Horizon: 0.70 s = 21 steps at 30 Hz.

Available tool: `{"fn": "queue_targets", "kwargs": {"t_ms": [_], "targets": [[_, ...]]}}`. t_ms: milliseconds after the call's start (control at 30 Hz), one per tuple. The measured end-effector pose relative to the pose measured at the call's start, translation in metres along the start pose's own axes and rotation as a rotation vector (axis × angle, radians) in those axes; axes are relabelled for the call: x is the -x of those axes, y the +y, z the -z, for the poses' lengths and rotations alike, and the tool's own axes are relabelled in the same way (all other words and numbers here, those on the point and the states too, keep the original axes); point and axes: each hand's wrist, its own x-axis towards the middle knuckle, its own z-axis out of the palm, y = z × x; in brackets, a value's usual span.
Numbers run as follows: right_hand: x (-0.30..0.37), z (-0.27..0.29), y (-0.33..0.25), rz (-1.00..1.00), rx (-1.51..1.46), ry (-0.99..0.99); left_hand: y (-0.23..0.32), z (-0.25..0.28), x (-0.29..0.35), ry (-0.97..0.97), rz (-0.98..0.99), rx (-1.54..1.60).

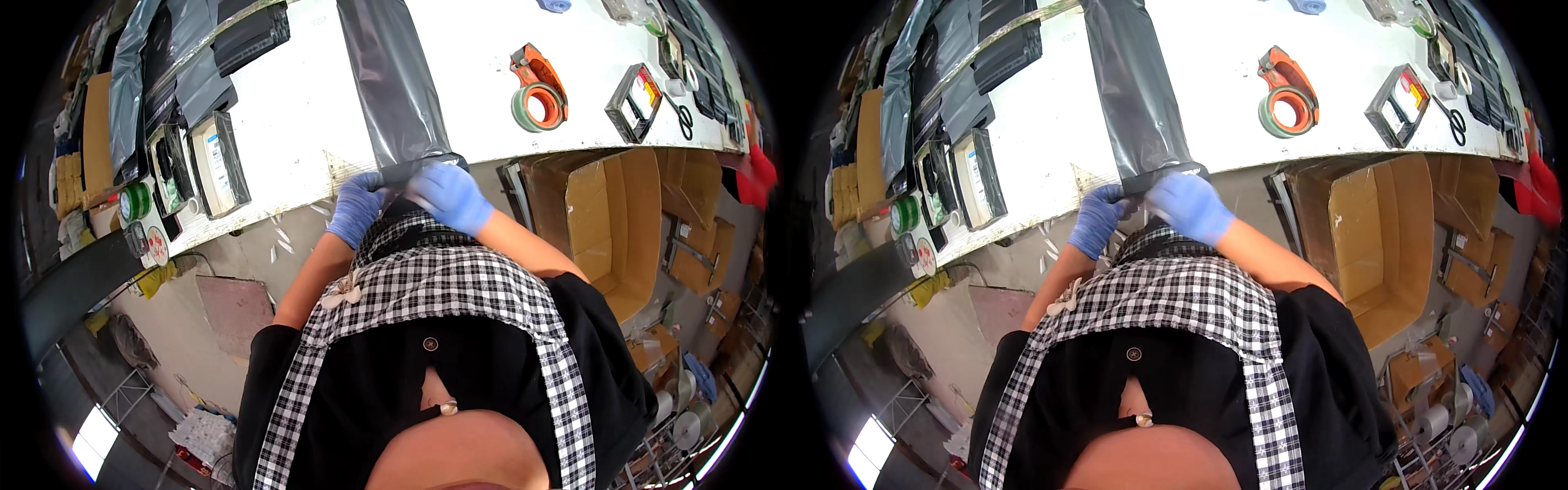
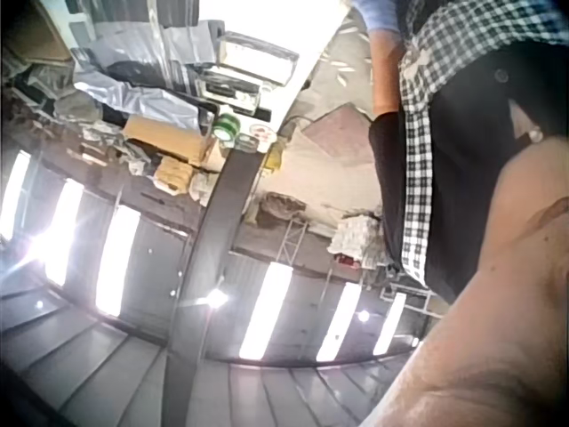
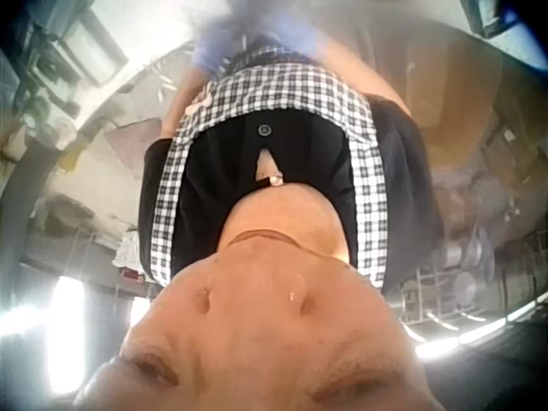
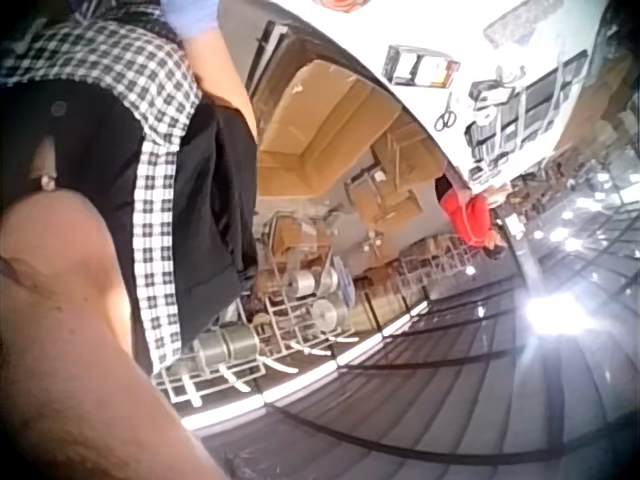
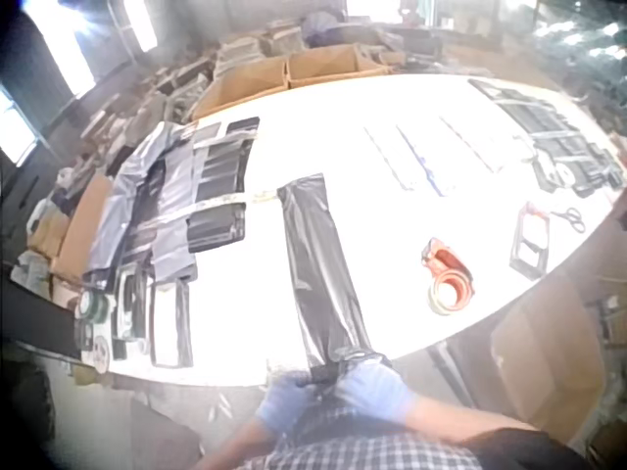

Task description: The person places bubble-wrapped items into black poly mailers, seals them with a handheld tape dispenser, and affixes shipping labels. The person then places the sealed packages into a cardboard box.

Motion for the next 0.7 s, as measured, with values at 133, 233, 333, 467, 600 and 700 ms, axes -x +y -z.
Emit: {"fn": "queue_targets", "kwargs": {"t_ms": [133, 233, 333, 467, 600, 700], "targets": [[0.160, 0.057, 0.044, -0.627, 0.317, -0.812, -0.029, 0.006, 0.001, 0.184, -0.347, -0.512], [0.195, 0.108, 0.060, -0.881, 0.467, -0.817, -0.011, 0.030, -0.007, 0.440, -0.745, -0.783], [0.088, 0.116, 0.039, -0.416, 0.468, -0.068, 0.000, 0.044, -0.041, 0.546, -1.267, -0.921], [-0.013, 0.057, 0.082, 0.286, 0.443, 0.070, 0.034, 0.041, -0.088, 0.211, -1.770, -0.982], [-0.040, 0.042, 0.103, 0.521, 0.361, -0.131, 0.043, 0.034, -0.098, -0.035, -1.747, -1.038], [-0.032, 0.048, 0.103, 0.479, 0.293, -0.174, 0.026, 0.036, -0.097, 0.022, -1.648, -0.772]]}}
